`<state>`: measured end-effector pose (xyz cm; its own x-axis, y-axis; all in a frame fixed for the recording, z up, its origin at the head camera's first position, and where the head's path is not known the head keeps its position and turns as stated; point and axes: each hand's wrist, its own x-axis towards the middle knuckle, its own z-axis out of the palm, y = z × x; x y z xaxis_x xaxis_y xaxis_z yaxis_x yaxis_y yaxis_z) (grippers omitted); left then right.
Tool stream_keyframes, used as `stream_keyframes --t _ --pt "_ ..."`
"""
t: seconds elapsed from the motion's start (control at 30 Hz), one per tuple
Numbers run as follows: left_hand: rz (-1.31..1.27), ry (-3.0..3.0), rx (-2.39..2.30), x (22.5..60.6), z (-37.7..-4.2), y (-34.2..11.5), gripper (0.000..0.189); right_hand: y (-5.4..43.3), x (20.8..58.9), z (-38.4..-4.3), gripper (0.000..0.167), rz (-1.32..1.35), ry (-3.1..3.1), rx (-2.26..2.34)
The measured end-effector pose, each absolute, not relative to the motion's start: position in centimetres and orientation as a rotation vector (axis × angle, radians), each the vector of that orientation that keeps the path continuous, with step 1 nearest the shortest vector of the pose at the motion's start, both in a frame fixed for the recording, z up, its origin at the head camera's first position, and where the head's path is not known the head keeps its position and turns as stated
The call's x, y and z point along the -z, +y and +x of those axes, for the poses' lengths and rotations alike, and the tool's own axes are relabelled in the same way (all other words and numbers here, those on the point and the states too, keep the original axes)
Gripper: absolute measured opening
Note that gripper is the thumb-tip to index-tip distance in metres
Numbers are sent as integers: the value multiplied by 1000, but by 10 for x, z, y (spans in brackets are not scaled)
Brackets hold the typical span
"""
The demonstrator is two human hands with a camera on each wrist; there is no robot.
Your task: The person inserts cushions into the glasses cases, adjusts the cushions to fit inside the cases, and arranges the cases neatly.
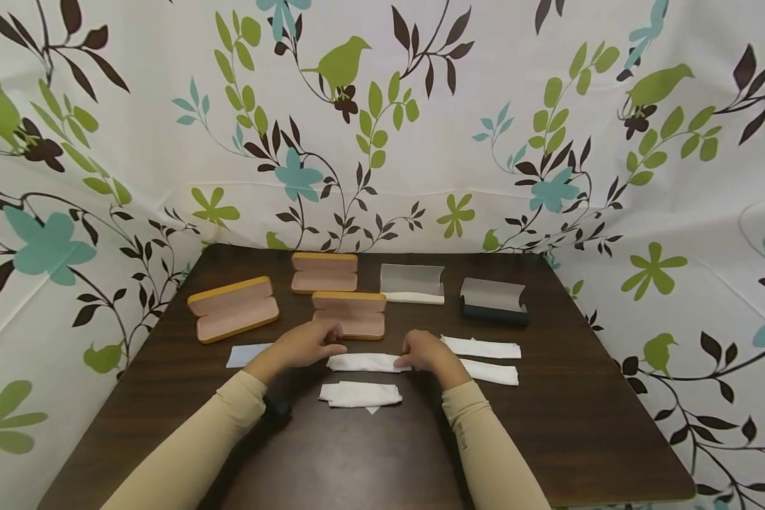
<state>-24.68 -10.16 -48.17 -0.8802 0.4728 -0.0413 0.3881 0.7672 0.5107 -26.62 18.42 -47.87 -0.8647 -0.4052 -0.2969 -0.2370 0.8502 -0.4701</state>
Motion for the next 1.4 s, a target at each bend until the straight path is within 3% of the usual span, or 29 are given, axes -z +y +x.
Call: stream_keyframes --t 0.23,0.53,0.7,0.93,1.27,1.4 --pt "745 2774 -684 490 -245 -92 32 180 479 -264 26 -466 2728 506" --pt "753 2729 -615 493 -250 -89 21 179 480 -262 20 -523 2739 423" --pt "789 2717 -606 496 -252 -93 26 178 480 -261 21 -564 2705 432" --pt "908 2564 -874 498 -254 -107 21 185 477 -261 27 -770 2614 527" --pt "701 2315 -1189 498 -250 -112 12 189 474 -262 17 -727 2540 655" --pt "650 2335 -1209 498 -252 -115 18 187 474 -263 15 -725 2501 705"
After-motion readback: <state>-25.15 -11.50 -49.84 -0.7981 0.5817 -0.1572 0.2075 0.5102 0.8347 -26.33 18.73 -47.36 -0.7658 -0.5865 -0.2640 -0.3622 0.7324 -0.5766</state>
